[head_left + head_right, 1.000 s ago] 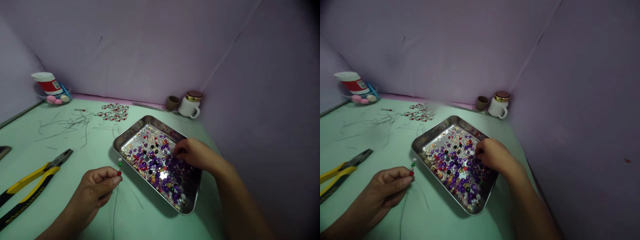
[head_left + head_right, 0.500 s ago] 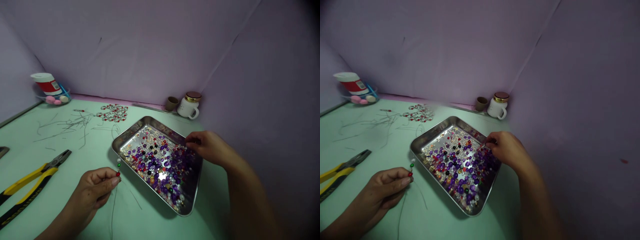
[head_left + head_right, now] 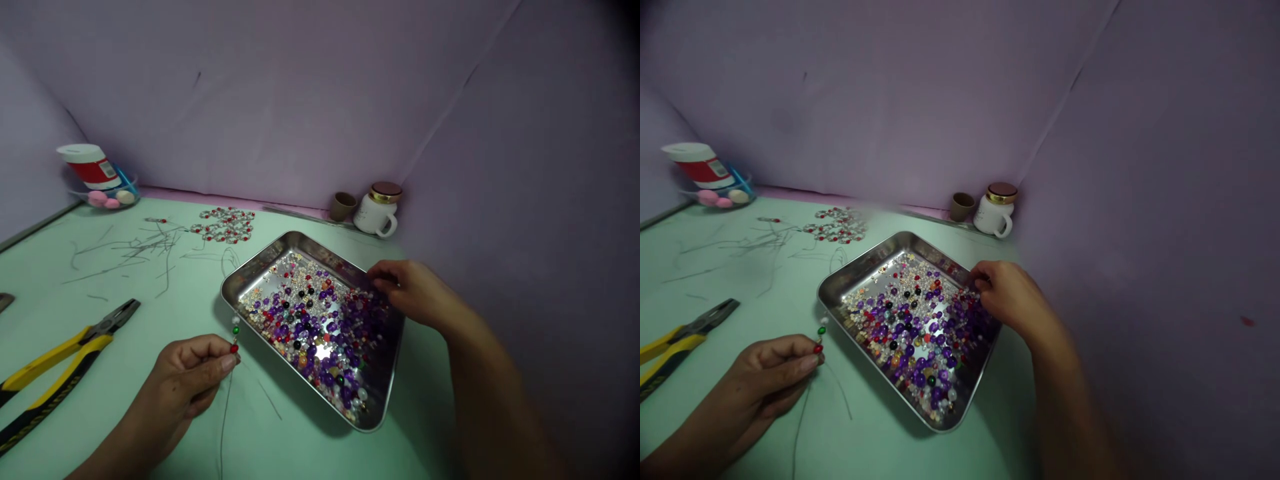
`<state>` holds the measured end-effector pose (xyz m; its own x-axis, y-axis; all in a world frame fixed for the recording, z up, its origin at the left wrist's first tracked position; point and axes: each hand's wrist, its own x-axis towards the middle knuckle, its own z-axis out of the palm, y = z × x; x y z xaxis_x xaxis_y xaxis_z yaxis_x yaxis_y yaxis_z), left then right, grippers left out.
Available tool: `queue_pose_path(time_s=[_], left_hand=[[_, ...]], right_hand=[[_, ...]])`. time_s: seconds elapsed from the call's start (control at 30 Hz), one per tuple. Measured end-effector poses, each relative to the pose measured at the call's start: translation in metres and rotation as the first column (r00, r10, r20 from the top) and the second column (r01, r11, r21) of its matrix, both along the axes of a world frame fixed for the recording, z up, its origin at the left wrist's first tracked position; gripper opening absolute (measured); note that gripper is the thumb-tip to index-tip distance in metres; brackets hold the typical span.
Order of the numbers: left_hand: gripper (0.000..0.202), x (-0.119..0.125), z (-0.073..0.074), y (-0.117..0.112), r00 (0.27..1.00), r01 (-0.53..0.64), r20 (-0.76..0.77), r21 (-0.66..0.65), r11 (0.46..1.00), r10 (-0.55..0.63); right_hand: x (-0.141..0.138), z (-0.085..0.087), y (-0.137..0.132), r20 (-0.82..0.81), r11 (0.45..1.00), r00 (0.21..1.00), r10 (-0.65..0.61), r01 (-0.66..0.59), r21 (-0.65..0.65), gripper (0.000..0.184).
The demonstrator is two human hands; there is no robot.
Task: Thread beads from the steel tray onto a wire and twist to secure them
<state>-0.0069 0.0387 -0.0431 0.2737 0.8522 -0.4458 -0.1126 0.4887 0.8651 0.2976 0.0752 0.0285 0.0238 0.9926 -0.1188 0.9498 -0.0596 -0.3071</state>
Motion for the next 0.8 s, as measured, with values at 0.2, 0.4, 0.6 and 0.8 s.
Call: queue_pose_path(time_s=[0.2, 0.4, 0.6, 0.8], left_hand=[[0.020, -0.001, 0.000, 0.000, 1.000, -0.004, -0.004, 0.008, 1.000, 0.004], [0.021, 0.000, 0.004, -0.001, 1.000, -0.004, 0.000, 0.004, 1.000, 0.004], [0.021, 0.000, 0.002, 0.000, 1.000, -0.005, 0.003, 0.001, 1.000, 0.005], [0.020, 0.000, 0.003, -0.001, 1.000, -0.002, 0.005, 0.005, 1.000, 0.002]], right_hand=[[-0.032, -0.013, 0.000, -0.048, 0.975, 0.974, 0.223, -0.223, 0.005, 0.039], [-0.047, -0.029, -0.003, -0.066, 0.886, 0.884, 0.462, -0.464, -0.001, 0.063], [-0.037, -0.019, -0.003, -0.028, 0.891, 0.900, 0.435, -0.435, -0.126, 0.060], [-0.042, -0.015, -0.005, -0.009, 0.902, 0.916, 0.400, -0.395, -0.171, 0.055]])
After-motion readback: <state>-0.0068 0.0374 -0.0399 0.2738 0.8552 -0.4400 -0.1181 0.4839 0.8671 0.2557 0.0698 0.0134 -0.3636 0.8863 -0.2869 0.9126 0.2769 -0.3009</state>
